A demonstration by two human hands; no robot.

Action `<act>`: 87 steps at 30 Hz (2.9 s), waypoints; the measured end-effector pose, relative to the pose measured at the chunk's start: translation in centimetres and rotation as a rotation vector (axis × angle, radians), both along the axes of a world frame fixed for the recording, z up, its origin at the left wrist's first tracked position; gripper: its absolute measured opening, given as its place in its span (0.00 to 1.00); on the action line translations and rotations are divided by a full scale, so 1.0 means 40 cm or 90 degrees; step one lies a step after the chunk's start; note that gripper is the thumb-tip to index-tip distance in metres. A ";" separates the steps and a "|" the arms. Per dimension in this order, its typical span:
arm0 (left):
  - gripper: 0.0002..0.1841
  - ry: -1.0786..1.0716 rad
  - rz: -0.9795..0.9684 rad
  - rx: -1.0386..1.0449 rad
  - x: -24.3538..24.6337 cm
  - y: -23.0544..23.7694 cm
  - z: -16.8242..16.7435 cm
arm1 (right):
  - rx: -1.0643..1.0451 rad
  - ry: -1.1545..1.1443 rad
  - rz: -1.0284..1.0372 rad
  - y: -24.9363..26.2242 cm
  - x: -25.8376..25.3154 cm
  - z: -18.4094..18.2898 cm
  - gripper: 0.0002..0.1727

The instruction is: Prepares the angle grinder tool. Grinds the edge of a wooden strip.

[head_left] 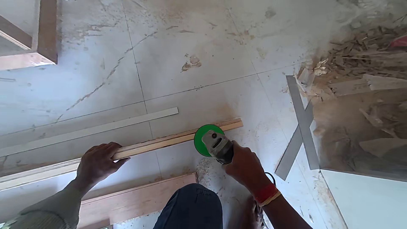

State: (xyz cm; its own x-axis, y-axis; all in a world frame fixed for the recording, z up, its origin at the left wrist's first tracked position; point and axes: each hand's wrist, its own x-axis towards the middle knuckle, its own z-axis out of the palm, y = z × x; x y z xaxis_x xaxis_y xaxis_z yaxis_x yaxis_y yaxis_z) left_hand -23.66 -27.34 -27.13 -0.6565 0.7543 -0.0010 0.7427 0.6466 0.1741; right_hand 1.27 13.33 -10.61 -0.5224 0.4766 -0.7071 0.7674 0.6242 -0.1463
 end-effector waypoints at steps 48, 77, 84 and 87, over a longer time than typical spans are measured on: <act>0.24 -0.018 0.011 -0.006 0.004 0.008 0.011 | -0.016 -0.006 0.043 -0.089 -0.048 0.006 0.29; 0.29 -0.011 0.013 0.014 0.002 0.004 0.004 | 0.089 0.115 -0.137 0.153 0.118 -0.029 0.27; 0.24 -0.039 0.034 -0.063 0.004 0.023 0.030 | 0.132 0.207 -0.157 0.193 0.158 -0.018 0.26; 0.22 -0.058 0.044 -0.083 0.006 0.030 0.039 | 0.092 0.205 -0.094 0.103 0.092 -0.008 0.29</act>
State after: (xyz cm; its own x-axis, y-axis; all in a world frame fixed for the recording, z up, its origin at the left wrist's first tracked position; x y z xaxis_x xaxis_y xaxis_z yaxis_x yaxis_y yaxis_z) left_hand -23.42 -26.16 -25.57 -0.6993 0.6972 -0.1578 0.6809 0.7169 0.1498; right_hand 4.96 17.43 -10.92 -0.6253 0.6462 -0.4375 0.7796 0.5423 -0.3133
